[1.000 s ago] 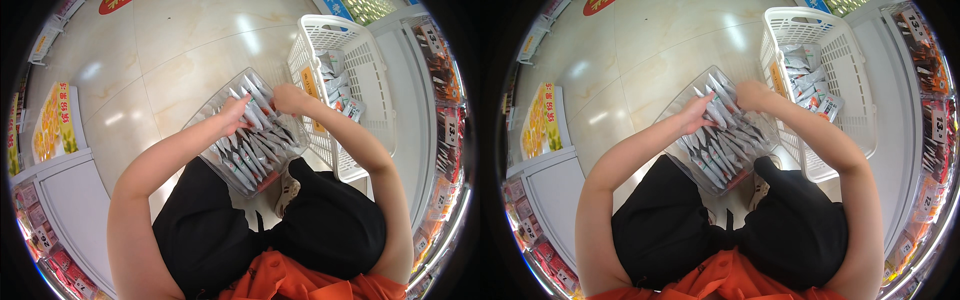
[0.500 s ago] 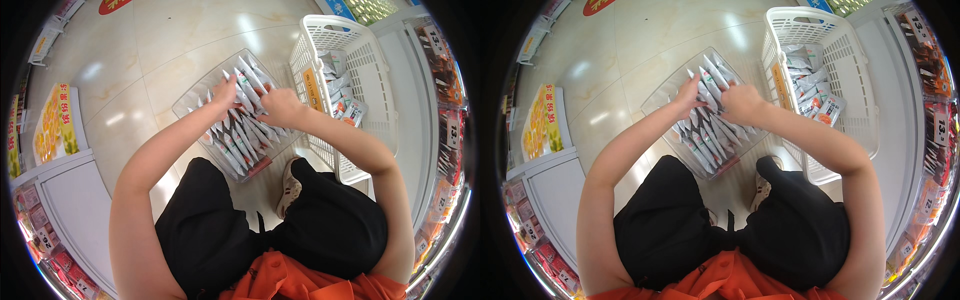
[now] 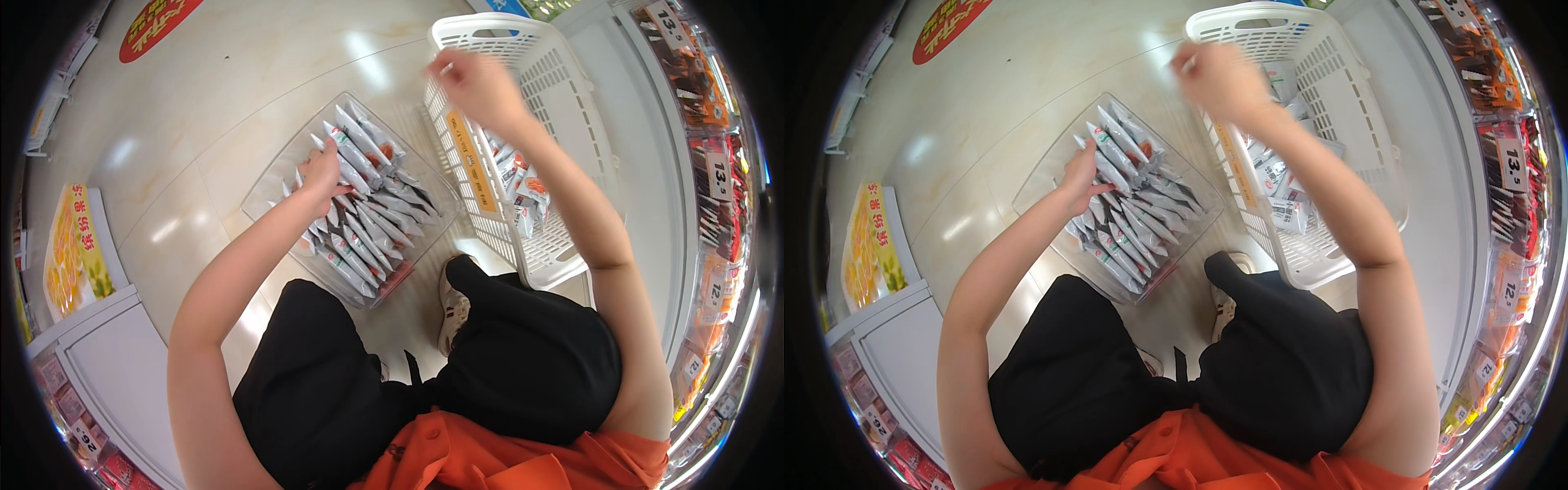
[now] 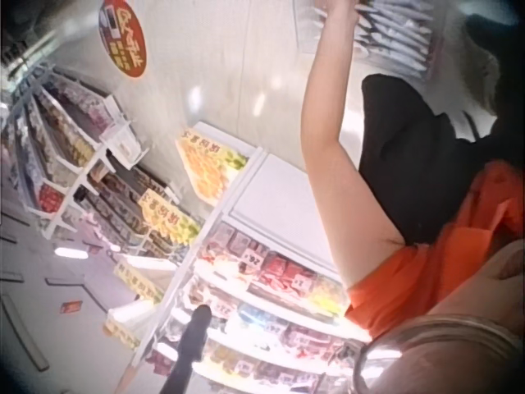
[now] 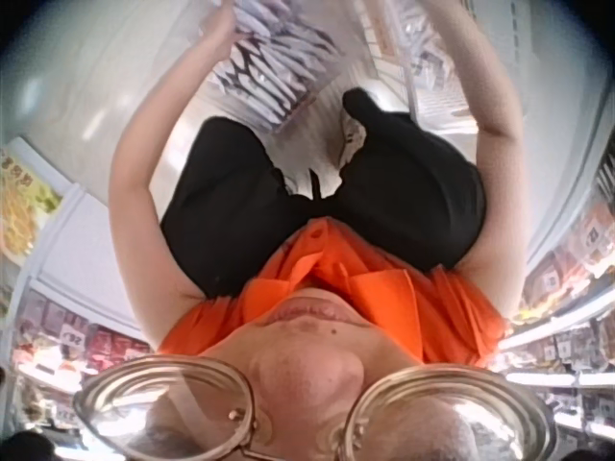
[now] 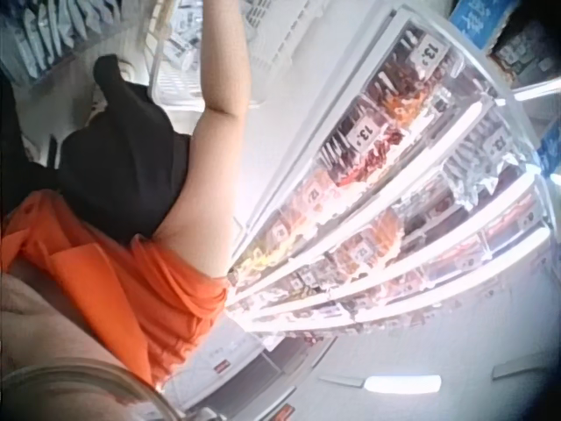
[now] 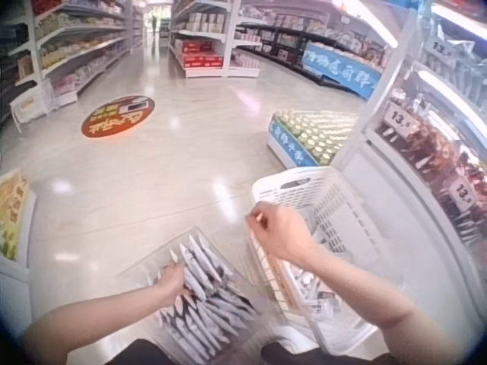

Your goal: The person unloads snack packets from a large plastic bag, organizes them into a transparent tray by standing them upright in rows, and then places the tray and remaining packets into a store drawer.

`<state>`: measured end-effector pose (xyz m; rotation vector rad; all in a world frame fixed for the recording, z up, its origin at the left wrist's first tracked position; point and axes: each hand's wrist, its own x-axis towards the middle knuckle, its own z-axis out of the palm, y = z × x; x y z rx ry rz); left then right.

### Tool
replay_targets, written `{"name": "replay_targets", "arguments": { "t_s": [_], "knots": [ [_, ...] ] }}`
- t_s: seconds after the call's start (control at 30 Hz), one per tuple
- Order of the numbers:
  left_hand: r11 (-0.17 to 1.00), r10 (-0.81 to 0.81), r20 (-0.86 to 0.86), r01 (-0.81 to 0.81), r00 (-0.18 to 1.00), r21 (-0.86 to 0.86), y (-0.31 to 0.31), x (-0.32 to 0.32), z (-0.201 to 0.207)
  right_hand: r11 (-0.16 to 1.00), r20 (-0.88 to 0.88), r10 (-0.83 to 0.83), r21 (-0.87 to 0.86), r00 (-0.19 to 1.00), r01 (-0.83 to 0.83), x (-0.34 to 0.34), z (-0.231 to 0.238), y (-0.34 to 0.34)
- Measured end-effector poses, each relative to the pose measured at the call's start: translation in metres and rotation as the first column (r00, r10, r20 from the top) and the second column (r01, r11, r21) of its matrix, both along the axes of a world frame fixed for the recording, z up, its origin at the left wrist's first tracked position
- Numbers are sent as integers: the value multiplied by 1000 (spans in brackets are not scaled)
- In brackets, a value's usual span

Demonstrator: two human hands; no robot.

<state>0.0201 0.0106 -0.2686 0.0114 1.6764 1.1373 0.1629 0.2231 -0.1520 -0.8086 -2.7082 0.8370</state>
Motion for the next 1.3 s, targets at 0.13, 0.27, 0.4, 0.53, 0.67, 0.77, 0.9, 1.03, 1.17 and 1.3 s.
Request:
{"name": "replay_targets", "arguments": {
  "t_s": [0.13,0.27,0.4,0.53,0.67,0.77,0.9,1.03,1.17,1.3],
  "knots": [
    [998,6,107,-13,994,62,-5,4,13,946,159,-322,106,933,308,53,-44,81],
    [992,-9,129,-8,992,128,-11,10,29,990,540,104,-141,835,-33,116,-110,73],
    [996,-3,10,2,1000,92,-22,19,36,894,692,310,21,652,-448,133,-131,54],
    [997,-31,-95,38,995,71,-35,16,35,836,909,268,-54,319,-546,120,-129,59],
    [991,-75,-36,79,997,112,-42,7,32,754,933,289,-86,212,-651,115,-137,58],
    [980,-132,-52,139,990,144,-45,2,31,826,875,314,-60,368,-561,118,-134,66],
    [979,-172,-124,184,977,92,-46,-4,34,904,778,215,70,590,-422,119,-99,92],
    [984,-117,-206,142,972,109,-47,-15,40,978,505,111,96,856,-184,117,-36,109],
    [965,-105,-257,162,961,208,-44,-25,46,989,198,-114,121,974,91,105,38,121],
    [967,-141,-391,210,910,140,-35,-21,67,963,-327,-168,-256,930,84,90,89,99]
  ]
}}
